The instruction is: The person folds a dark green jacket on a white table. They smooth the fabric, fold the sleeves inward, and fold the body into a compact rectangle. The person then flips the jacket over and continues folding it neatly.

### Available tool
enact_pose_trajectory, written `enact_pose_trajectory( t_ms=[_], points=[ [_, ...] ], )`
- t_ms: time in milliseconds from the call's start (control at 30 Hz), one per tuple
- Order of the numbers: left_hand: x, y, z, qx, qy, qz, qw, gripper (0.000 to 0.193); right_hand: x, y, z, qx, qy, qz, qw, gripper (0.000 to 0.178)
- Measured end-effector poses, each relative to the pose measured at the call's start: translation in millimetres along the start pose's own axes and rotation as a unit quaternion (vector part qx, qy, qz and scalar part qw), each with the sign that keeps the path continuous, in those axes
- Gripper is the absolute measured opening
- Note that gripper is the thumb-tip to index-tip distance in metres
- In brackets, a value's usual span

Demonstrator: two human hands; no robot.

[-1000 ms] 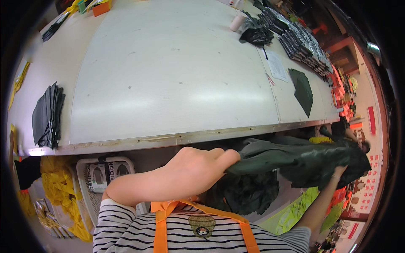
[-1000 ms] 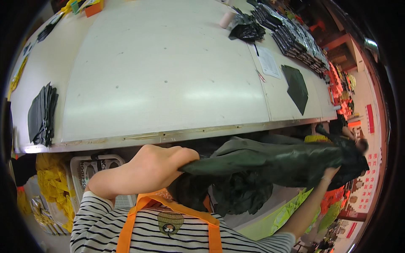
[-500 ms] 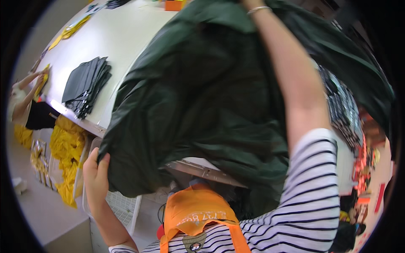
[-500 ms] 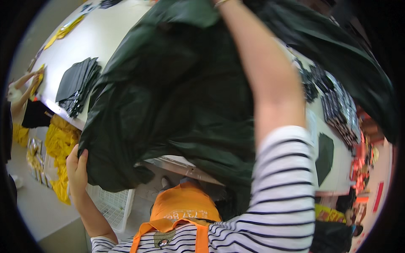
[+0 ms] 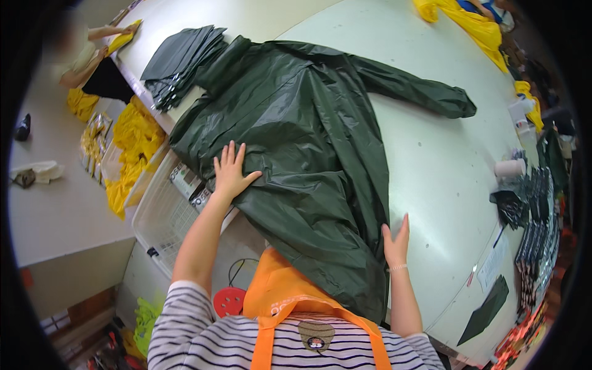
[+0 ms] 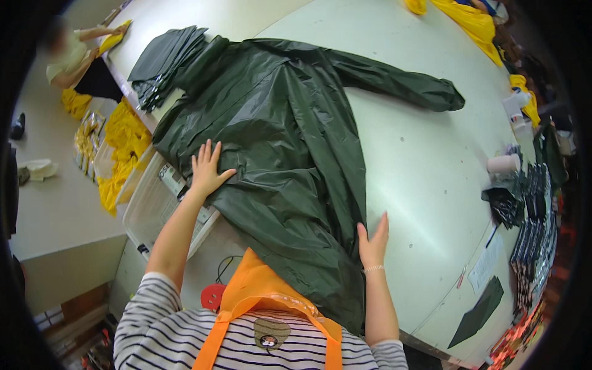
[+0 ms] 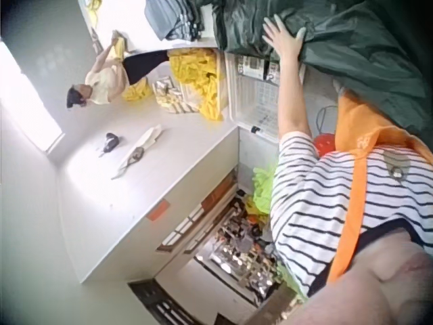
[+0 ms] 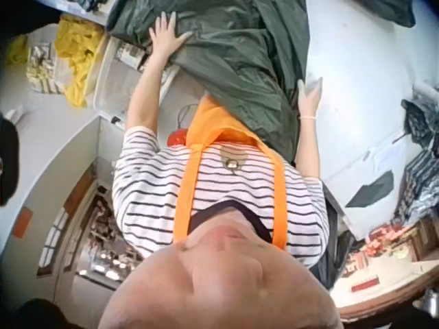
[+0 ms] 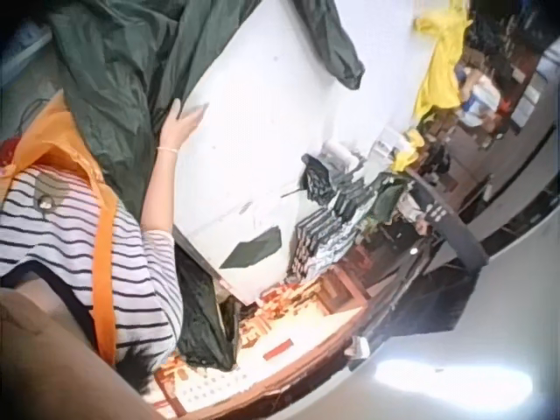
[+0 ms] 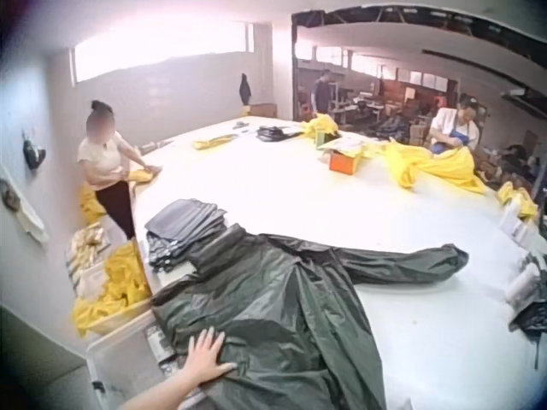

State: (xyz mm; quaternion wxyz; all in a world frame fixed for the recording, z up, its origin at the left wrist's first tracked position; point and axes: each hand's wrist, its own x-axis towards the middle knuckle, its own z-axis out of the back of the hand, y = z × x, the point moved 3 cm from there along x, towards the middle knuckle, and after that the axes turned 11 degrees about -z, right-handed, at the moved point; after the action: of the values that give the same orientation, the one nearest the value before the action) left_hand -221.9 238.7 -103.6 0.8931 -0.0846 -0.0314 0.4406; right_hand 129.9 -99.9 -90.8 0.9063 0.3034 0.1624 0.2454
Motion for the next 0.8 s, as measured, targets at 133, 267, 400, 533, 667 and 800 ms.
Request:
enact_pose_trajectory(
  t_ms=[133, 267, 400, 533, 667, 800],
  points=[
    [-1.8, -0.4, -17.5, 0.014, 0.003, 0.010, 1.000, 0.095, -29.6, -30.8, 10.8, -0.040, 0.186, -0.175, 0.966, 0.035],
    [-4.6, -4.2, -17.7, 0.007, 0.006, 0.016, 1.000, 0.092, -11.6, -48.8, 22.9, -0.026, 0.105, -0.104, 0.989, 0.036],
    [-31.9, -31.1, -20.5, -0.011, 0.024, 0.007, 1.000, 0.094, 61.2, -44.0, 95.3, -0.070, 0.041, -0.114, 0.990, 0.035],
    [-33.8, -63.1, -26.7, -0.057, 0.035, 0.027, 0.997, 0.092, 168.0, 30.4, 145.9, -0.270, -0.112, 0.047, 0.955, 0.030],
    [-1.3, -70.7, -19.9, -0.083, 0.035, 0.027, 0.996, 0.089, 257.4, 81.1, 142.9, -0.448, -0.217, 0.064, 0.865, 0.030],
    [35.0, -15.8, 2.8, -0.022, -0.046, 0.035, 0.998, 0.081, 175.3, 203.1, 21.6, -0.368, -0.008, 0.237, 0.899, 0.045]
  ],
)
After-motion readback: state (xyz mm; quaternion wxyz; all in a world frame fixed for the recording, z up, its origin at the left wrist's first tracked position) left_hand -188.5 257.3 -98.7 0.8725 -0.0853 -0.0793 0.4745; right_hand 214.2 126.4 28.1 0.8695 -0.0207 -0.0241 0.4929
